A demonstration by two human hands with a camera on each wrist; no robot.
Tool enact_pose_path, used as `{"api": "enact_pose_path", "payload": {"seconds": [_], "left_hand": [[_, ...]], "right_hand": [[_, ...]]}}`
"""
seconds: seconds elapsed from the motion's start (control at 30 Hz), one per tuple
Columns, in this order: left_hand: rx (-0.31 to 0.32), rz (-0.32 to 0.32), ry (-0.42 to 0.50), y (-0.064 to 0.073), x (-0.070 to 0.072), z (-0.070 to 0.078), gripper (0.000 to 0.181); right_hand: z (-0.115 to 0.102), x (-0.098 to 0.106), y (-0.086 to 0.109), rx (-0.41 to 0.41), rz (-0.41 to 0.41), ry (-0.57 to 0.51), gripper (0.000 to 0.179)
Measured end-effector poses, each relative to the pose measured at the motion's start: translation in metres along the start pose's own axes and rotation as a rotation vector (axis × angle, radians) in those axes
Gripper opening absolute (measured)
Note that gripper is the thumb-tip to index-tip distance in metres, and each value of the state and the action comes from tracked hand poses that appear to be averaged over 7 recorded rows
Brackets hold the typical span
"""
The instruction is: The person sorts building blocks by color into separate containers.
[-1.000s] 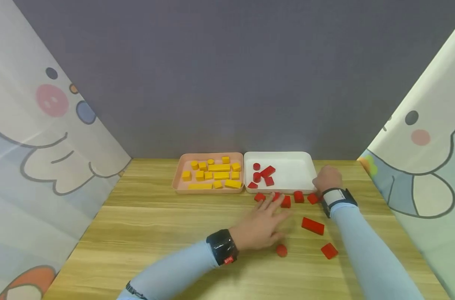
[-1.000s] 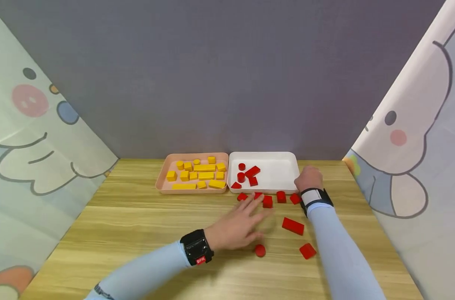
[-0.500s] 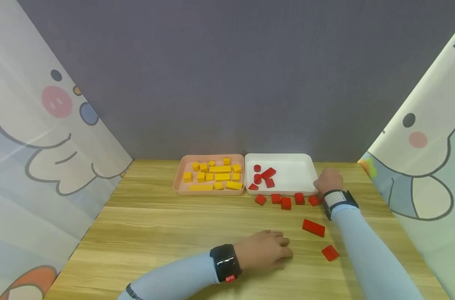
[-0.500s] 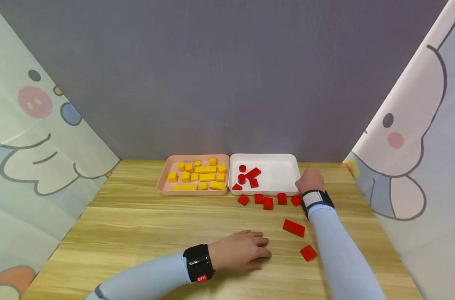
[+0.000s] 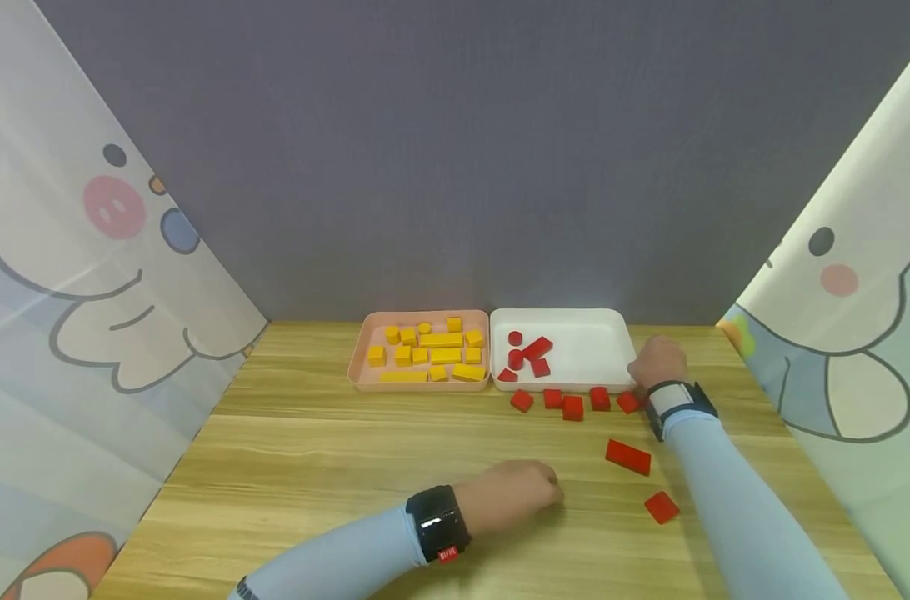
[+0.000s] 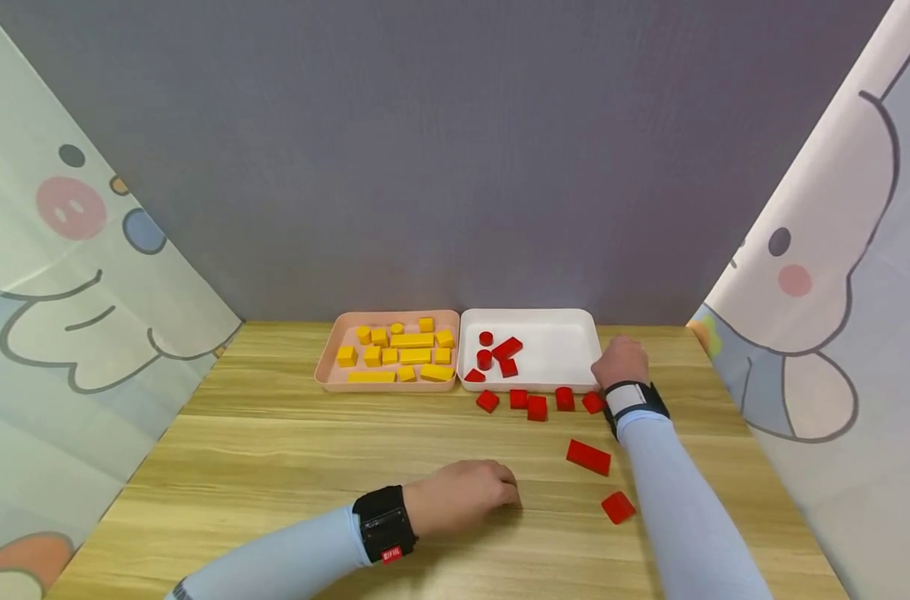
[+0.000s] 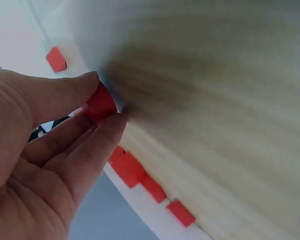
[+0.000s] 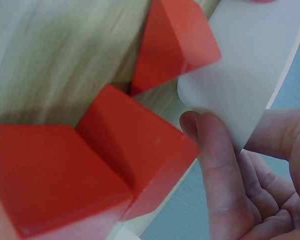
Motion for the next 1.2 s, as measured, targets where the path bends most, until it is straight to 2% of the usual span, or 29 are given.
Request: {"api": "enact_pose_path", "payload": {"seconds": [0.13,0.27,0.47,0.57,0.63,0.73,0.87,0.97,1.1,1.2], "left_hand": [[0.030,0.042,0.007,-0.002,0.011,-0.016,0.028],[0.095,0.098,0.054,-0.008,0.031,-0.043,0.029],[0.282,0.215,0.130,-0.021,0.075,-0.098,0.025],[0.352,0.268,0.145,-0.028,0.090,-0.121,0.028],[0.377,0.305,0.162,-0.036,0.094,-0.133,0.027],[0.419,0.361,0.203,-0.052,0.093,-0.145,0.026],[0.488,0.392,0.286,-0.075,0.077,-0.154,0.026],[0.517,0.381,0.307,-0.092,0.061,-0.157,0.026],[0.508,0.349,0.280,-0.113,0.038,-0.154,0.023],[0.517,0.318,0.269,-0.116,0.024,-0.153,0.021]], "right_hand": [[0.000,0.001,0.002,-0.010,0.000,-0.009,0.018],[-0.001,0.001,0.003,-0.015,0.014,-0.012,0.018],[-0.001,0.001,0.002,-0.015,0.026,-0.005,0.019],[0.001,-0.001,0.002,-0.013,0.026,-0.007,0.019],[0.002,-0.002,0.002,-0.007,0.029,0.003,0.018],[0.004,-0.002,0.002,-0.002,0.039,0.007,0.018],[0.003,0.001,0.006,-0.018,0.039,-0.006,0.019],[0.002,0.001,0.009,-0.034,0.039,-0.004,0.019],[0.000,0.000,0.011,-0.025,0.054,0.014,0.021],[-0.006,-0.006,0.010,0.002,0.056,0.020,0.022]]}}
Point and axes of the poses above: each hand's wrist, its own y-axis away from the middle knuckle, its own x-axis out of the back of the hand, z = x × y, the point moved 8 cm from there along -y, towards the middle knuckle, and after that the axes turned 6 degrees about z, right-handed, at the moved point
